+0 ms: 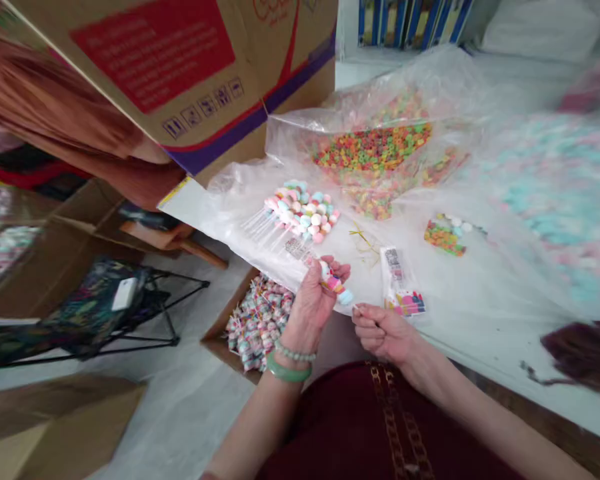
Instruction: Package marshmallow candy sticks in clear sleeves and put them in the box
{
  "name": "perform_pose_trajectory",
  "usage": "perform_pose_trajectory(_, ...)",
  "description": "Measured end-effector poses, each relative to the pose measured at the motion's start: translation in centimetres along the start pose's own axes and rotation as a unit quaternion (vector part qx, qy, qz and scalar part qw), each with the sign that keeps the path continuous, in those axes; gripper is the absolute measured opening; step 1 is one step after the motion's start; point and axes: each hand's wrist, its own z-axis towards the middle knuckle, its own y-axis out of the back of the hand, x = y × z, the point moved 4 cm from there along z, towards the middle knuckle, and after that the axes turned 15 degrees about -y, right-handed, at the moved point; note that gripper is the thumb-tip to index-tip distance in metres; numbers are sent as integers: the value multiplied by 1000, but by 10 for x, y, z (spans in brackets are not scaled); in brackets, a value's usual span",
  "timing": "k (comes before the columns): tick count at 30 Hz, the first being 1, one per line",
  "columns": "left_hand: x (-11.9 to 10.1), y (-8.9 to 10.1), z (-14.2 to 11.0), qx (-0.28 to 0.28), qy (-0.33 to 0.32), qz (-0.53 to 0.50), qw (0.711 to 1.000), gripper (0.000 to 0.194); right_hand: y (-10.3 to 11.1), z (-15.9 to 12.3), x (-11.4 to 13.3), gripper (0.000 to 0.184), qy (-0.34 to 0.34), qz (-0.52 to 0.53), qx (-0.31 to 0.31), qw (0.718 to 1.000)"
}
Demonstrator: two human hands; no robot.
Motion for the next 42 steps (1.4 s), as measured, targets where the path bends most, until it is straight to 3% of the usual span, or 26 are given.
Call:
perform_pose_trajectory(2, -2, 6, 1, -15, 25, 34, 999, 23, 7, -2, 4, 20, 90, -39, -97, 990)
perform_pose_trajectory(4, -4, 11, 2, -26, 42, 68, 996, 23, 12, -8, 11, 15, 182, -128, -202, 954)
perform_pose_trajectory(5, -6, 13, 2, -31, 50, 89, 994, 22, 13, -14, 16, 14, 238, -197, -268, 913)
perform_pose_trajectory(7, -9, 14, 1, -34, 51, 123, 990, 20, 10, -27, 23, 14, 326, -356, -376, 791)
perform_pose_trajectory(9, -10, 13, 0, -27, 50, 144, 988, 20, 2, -35, 24, 17, 375, -497, -429, 655)
perform_pose_trajectory(10, -10, 12, -1, -23, 52, 146, 988, 20, -2, -36, 23, 19, 386, -549, -436, 600)
perform_pose_trajectory(11, -9, 11, -2, -19, 56, 145, 988, 20, -5, -37, 20, 22, 392, -587, -433, 560)
perform_pose_trajectory(13, -7, 9, -3, -13, 62, 134, 989, 20, -10, -35, 14, 26, 399, -628, -414, 525)
perform_pose_trajectory(15, -6, 7, -4, -7, 66, 118, 991, 18, -12, -31, 9, 24, 406, -619, -391, 547)
perform_pose_trajectory(19, -2, 5, -6, 4, 108, 90, 990, 21, -7, -24, 8, 18, 375, -487, -371, 696)
perform_pose_trajectory(20, -2, 5, -6, 5, 120, 88, 989, 24, -5, -24, 9, 18, 364, -454, -373, 723)
perform_pose_trajectory(24, -6, 10, -4, -7, 136, 94, 986, 29, 0, -28, 17, 18, 360, -368, -375, 771)
perform_pose_trajectory(28, -9, 12, 0, -22, 93, 94, 991, 23, 4, -20, 17, 16, 262, -195, -267, 907)
perform_pose_trajectory(30, -8, 9, -2, -8, 82, 100, 992, 23, 1, -15, 15, 17, 215, -120, -209, 946)
perform_pose_trajectory(34, 2, 3, -8, 12, 122, 105, 987, 31, -11, -9, 10, 16, 170, -65, -107, 977)
perform_pose_trajectory(37, 7, 3, -12, 13, 184, 72, 980, 42, -16, -9, 8, 15, 159, -41, -54, 985)
perform_pose_trajectory(39, 7, 5, -10, 17, 202, 70, 977, 42, -15, -12, 10, 14, 176, -32, -65, 982)
perform_pose_trajectory(42, -3, 8, -1, -7, 128, 89, 988, 28, -8, -16, 14, 14, 208, -43, -126, 969)
